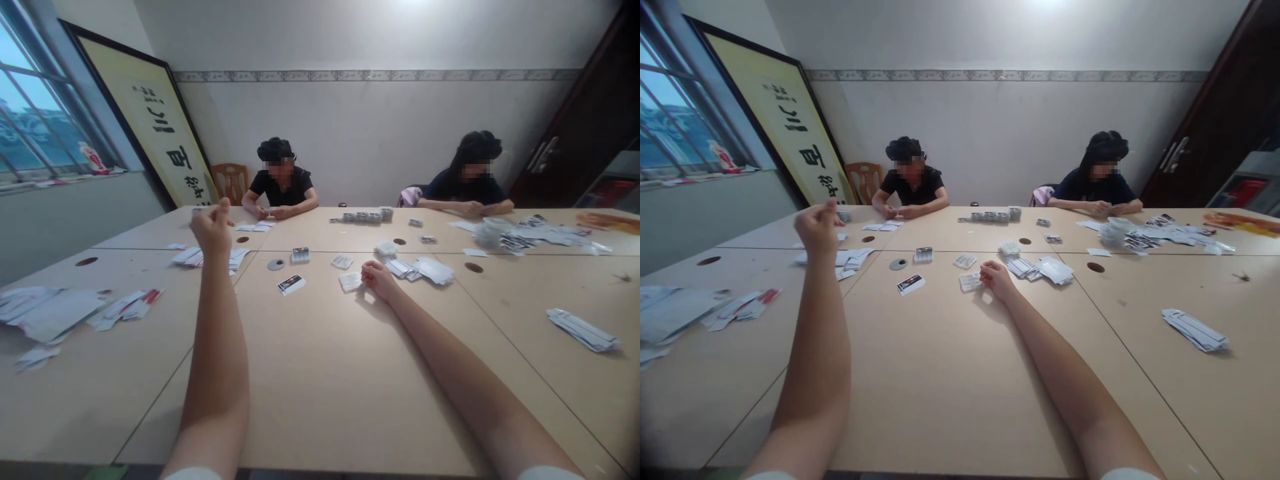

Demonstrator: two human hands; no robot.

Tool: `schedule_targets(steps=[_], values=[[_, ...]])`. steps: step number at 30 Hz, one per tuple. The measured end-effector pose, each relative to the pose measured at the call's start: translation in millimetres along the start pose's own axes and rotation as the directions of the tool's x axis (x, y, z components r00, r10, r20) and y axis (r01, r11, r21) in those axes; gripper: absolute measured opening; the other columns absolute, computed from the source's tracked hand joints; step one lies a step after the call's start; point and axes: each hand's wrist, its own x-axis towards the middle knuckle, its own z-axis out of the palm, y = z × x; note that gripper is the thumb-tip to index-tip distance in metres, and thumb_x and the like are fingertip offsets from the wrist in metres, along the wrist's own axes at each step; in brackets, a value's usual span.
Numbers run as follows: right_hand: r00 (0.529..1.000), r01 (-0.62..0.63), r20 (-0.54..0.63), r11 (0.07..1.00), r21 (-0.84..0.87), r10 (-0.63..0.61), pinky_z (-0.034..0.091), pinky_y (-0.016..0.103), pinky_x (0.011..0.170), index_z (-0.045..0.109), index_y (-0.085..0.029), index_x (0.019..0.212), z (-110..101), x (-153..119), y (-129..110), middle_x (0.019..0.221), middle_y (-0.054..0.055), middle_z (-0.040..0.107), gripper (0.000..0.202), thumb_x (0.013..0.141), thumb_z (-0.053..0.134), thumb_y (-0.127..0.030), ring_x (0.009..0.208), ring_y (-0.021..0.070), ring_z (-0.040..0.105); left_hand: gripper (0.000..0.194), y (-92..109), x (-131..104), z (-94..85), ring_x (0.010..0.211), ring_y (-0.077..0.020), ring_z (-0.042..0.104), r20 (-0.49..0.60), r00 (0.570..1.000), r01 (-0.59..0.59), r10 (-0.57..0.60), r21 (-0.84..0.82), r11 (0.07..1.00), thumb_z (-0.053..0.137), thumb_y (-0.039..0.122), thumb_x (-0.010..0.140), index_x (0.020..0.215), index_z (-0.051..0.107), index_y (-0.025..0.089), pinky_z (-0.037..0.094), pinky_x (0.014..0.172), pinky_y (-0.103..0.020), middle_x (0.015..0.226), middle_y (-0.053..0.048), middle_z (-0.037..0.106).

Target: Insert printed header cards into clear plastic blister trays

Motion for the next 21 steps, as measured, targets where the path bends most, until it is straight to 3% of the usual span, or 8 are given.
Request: schedule_targets(steps=[2, 5, 8, 11, 15, 17, 19, 21], values=[[1.0, 0.002, -0.002, 1.0, -0.007, -0.002, 0.041, 0.028, 0.054, 0.061, -0.021, 0.07, 0.9, -1.0, -1.3, 0.059, -0.003, 0.06, 0.039, 0.052, 0.091, -0.039, 0.054, 0.0122, 0.054, 0.035, -15.1, -5.2, 4.6, 0.063, -0.0175, 0.057, 0.203, 0.971, 0.103, -0.129, 0.136, 0.985, 0.062, 0.03, 0.088, 0.056, 0.054, 0.019, 0.047, 0.074, -0.031, 0.054, 0.001, 0.055], [1.0, 0.012, -0.005, 1.0, -0.018, -0.012, 0.041, 0.028, 0.055, 0.061, -0.021, 0.07, 1.9, -2.2, -2.4, 0.059, -0.003, 0.059, 0.039, 0.052, 0.09, -0.04, 0.054, 0.012, 0.054, 0.022, -36.5, -10.7, 11.8, 0.06, -0.0203, 0.06, 0.367, 0.896, 0.175, -0.248, 0.22, 0.96, 0.079, 0.009, 0.06, 0.052, 0.06, 0.02, 0.048, 0.07, -0.032, 0.051, 0.001, 0.06], [1.0, 0.016, -0.006, 0.999, -0.028, -0.016, 0.041, 0.027, 0.055, 0.061, -0.021, 0.07, 1.5, -2.1, -2.2, 0.059, -0.003, 0.059, 0.038, 0.052, 0.089, -0.04, 0.055, 0.0119, 0.054, 0.023, -52.3, -8.7, 14.1, 0.063, -0.0241, 0.062, 0.408, 0.848, 0.219, -0.338, 0.311, 0.925, 0.079, 0.006, 0.051, 0.049, 0.062, 0.021, 0.05, 0.071, -0.034, 0.048, 0.0, 0.06], [1.0, 0.02, -0.013, 0.999, -0.04, -0.021, 0.041, 0.027, 0.055, 0.061, -0.021, 0.07, 0.6, -1.0, -1.1, 0.06, -0.002, 0.06, 0.039, 0.052, 0.089, -0.041, 0.055, 0.012, 0.055, 0.02, -58.5, -2.4, 12.4, 0.066, -0.0278, 0.065, 0.37, 0.847, 0.246, -0.381, 0.361, 0.899, 0.074, 0.023, 0.066, 0.051, 0.063, 0.021, 0.051, 0.072, -0.039, 0.051, -0.005, 0.062], [0.997, 0.059, -0.047, 0.995, -0.079, -0.063, 0.041, 0.028, 0.053, 0.06, -0.021, 0.069, 0.4, 0.4, 0.5, 0.06, -0.001, 0.06, 0.038, 0.054, 0.087, -0.044, 0.054, 0.0132, 0.054, 0.031, -51.9, 0.3, 12.5, 0.075, -0.028, 0.068, 0.339, 0.88, 0.223, -0.332, 0.322, 0.92, 0.056, 0.029, 0.086, 0.058, 0.065, 0.018, 0.052, 0.08, -0.041, 0.066, -0.01, 0.069], [0.988, 0.106, -0.1, 0.988, -0.109, -0.117, 0.039, 0.029, 0.051, 0.059, -0.022, 0.069, -0.3, 0.9, 1.3, 0.058, -0.001, 0.059, 0.036, 0.058, 0.083, -0.046, 0.052, 0.0133, 0.053, 0.009, -43.5, -2.6, 16.2, 0.084, -0.0262, 0.069, 0.354, 0.896, 0.179, -0.268, 0.263, 0.948, 0.063, 0.023, 0.08, 0.077, 0.069, 0.017, 0.052, 0.082, -0.039, 0.083, -0.01, 0.074], [0.964, 0.165, -0.183, 0.974, -0.154, -0.192, 0.035, 0.028, 0.048, 0.058, -0.023, 0.069, -1.7, 1.5, 2.0, 0.056, -0.003, 0.055, 0.032, 0.066, 0.077, -0.048, 0.048, 0.0126, 0.05, 0.025, -32.0, -7.1, 23.1, 0.088, -0.0234, 0.07, 0.407, 0.891, 0.131, -0.201, 0.194, 0.972, 0.072, 0.017, 0.071, 0.095, 0.068, 0.017, 0.053, 0.08, -0.035, 0.099, -0.009, 0.075], [0.927, 0.211, -0.263, 0.952, -0.221, -0.266, 0.031, 0.028, 0.046, 0.056, -0.024, 0.068, -3.5, 1.9, 2.5, 0.051, -0.004, 0.051, 0.029, 0.073, 0.071, -0.048, 0.045, 0.0119, 0.045, 0.035, -17.3, -13.8, 33.9, 0.083, -0.0216, 0.07, 0.494, 0.858, 0.091, -0.144, 0.13, 0.987, 0.078, 0.018, 0.064, 0.098, 0.067, 0.017, 0.054, 0.074, -0.032, 0.1, -0.009, 0.075]])
